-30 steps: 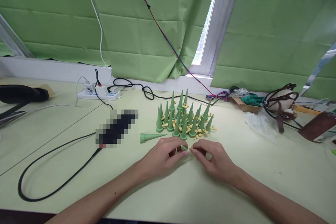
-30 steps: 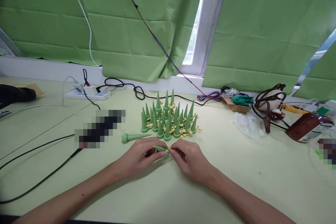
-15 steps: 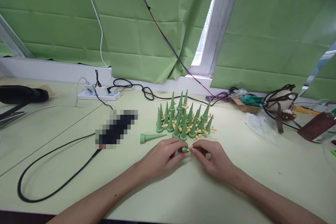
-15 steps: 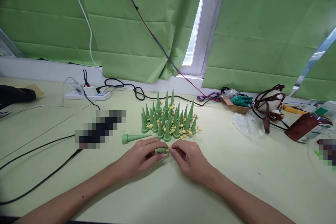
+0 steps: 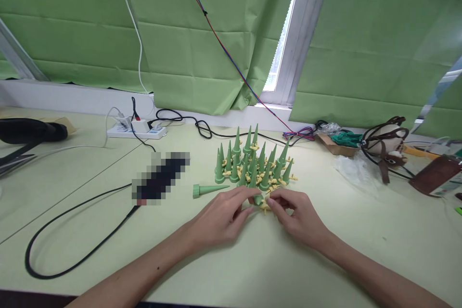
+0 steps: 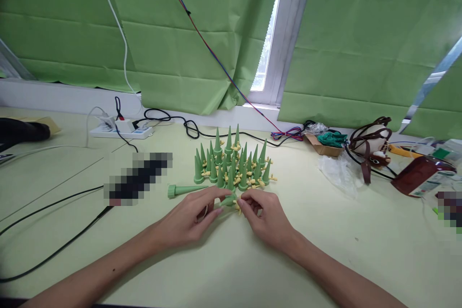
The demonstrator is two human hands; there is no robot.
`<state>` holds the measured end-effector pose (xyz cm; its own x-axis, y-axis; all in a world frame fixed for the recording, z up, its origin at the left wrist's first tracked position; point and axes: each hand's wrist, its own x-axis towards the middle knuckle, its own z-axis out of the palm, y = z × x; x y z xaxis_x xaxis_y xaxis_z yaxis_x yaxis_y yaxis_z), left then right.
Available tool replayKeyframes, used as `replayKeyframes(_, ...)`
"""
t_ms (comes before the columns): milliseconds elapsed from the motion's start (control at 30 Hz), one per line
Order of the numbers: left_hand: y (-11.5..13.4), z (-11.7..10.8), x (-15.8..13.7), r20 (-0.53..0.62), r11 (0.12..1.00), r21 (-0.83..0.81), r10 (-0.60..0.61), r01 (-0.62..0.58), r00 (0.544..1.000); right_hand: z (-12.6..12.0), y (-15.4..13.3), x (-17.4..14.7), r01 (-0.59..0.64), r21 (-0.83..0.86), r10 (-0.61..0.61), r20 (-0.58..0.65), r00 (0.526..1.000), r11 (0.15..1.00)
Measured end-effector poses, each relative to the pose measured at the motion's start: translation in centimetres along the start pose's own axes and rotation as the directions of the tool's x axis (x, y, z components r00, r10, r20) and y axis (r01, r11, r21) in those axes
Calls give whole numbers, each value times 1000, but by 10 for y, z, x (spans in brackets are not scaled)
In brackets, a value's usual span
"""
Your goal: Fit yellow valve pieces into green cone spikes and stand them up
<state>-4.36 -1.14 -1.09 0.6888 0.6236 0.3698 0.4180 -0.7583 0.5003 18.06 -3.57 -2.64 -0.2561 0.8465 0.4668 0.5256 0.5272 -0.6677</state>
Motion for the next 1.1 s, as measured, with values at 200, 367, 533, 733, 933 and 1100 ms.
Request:
replayKeyframes(200, 2, -2, 4, -50, 967, -172, -199, 187, 979, -2, 1, -2, 40, 2, -40, -98, 994, 999)
replayKeyframes(367, 6, -3, 10, 82, 927, -263, -254, 267, 964, -1, 2, -3, 131, -47, -136, -121, 983, 990)
replayKeyframes(533, 4, 0, 10, 179, 868, -323, -335, 377, 925, -2, 0, -2, 209, -66, -216, -106, 971, 976)
replayKeyframes(733, -2, 3, 9, 210, 859, -334, -333, 388, 919, -3, -2, -2, 243, -60, -248, -80, 966, 968)
replayKeyframes(933, 0, 3, 9, 164, 868, -325, -340, 376, 926, -2, -1, -1, 245, -59, -249, -78, 965, 968)
replayKeyframes(1100, 0, 4, 10, 108, 902, -283, -307, 325, 946, -2, 0, -2, 232, -64, -236, -65, 970, 971)
